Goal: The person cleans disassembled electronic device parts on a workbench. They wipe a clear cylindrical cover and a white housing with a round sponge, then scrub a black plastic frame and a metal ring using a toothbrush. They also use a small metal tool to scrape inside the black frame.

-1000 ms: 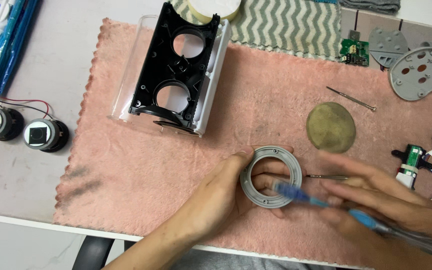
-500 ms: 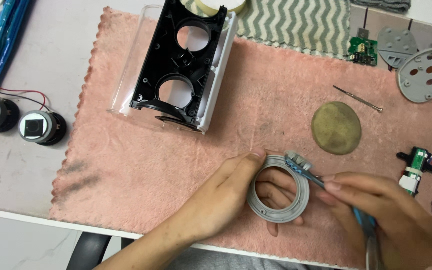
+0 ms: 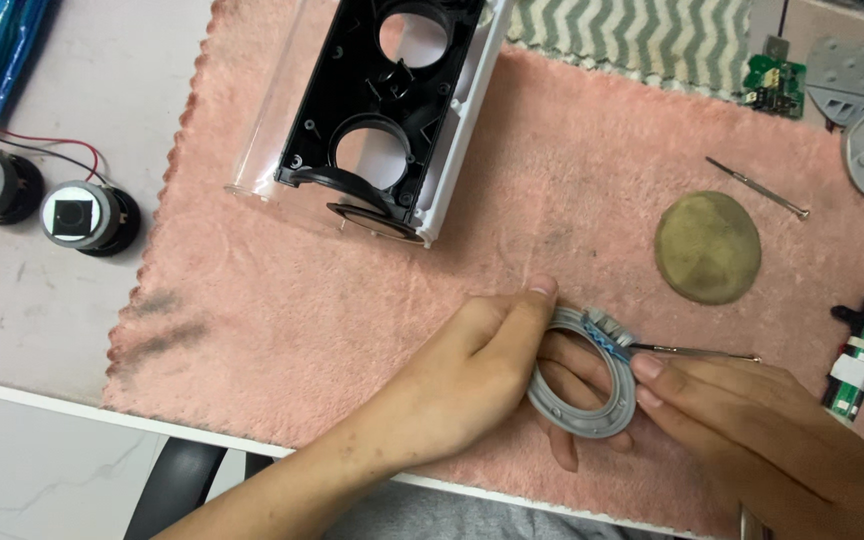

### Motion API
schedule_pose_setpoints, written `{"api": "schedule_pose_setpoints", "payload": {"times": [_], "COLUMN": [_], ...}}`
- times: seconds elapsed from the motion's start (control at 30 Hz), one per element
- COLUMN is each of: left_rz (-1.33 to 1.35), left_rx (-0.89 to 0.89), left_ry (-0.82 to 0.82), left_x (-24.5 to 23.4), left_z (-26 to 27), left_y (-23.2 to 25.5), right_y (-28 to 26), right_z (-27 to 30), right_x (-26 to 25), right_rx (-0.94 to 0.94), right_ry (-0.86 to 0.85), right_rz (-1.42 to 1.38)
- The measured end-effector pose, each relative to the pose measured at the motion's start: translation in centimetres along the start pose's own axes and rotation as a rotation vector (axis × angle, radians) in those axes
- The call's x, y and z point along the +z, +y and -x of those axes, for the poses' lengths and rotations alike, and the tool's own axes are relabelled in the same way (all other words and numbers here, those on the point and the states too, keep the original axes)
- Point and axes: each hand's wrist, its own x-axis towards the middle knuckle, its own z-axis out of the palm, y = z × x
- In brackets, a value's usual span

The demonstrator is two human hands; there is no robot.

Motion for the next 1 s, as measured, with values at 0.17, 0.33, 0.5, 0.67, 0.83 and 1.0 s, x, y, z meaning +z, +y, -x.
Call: {"api": "schedule_pose_setpoints", "payload": {"times": [0.17, 0.33, 0.5, 0.67, 0.83, 1.0], "left_rz": [-0.04, -0.038, -0.035, 0.045, 0.106, 0.077], "left_rx": [-0.071, -0.196, -0.225, -0.239, -0.18, -0.19], "left_ry": [0.034, 0.105, 0.101, 0.123, 0.082, 0.097], "left_x": [0.4, 0.7, 0.6, 0.6, 0.4, 0.7], "left_z": [-0.1, -0.1, 0.0, -0.4, -0.5, -0.1], "left_y": [0.5, 1.8, 2.2, 1.3, 0.5, 1.6], "right_y": [-0.7, 0.9, 8.7, 0.7, -0.4, 1.8], "right_z": [-1.2, 0.8, 4.5, -0.3, -1.1, 1.2], "right_x": [-0.9, 0.1, 1.9, 2.0, 2.1, 1.1], "right_rx": [-0.053, 0.221, 0.085, 0.292, 0.287, 0.16], "right_ry": [0.044, 0.152, 0.093, 0.294, 0.356, 0.189], "right_rz": [0.043, -0.114, -0.139, -0.093, -0.105, -0.063]}}
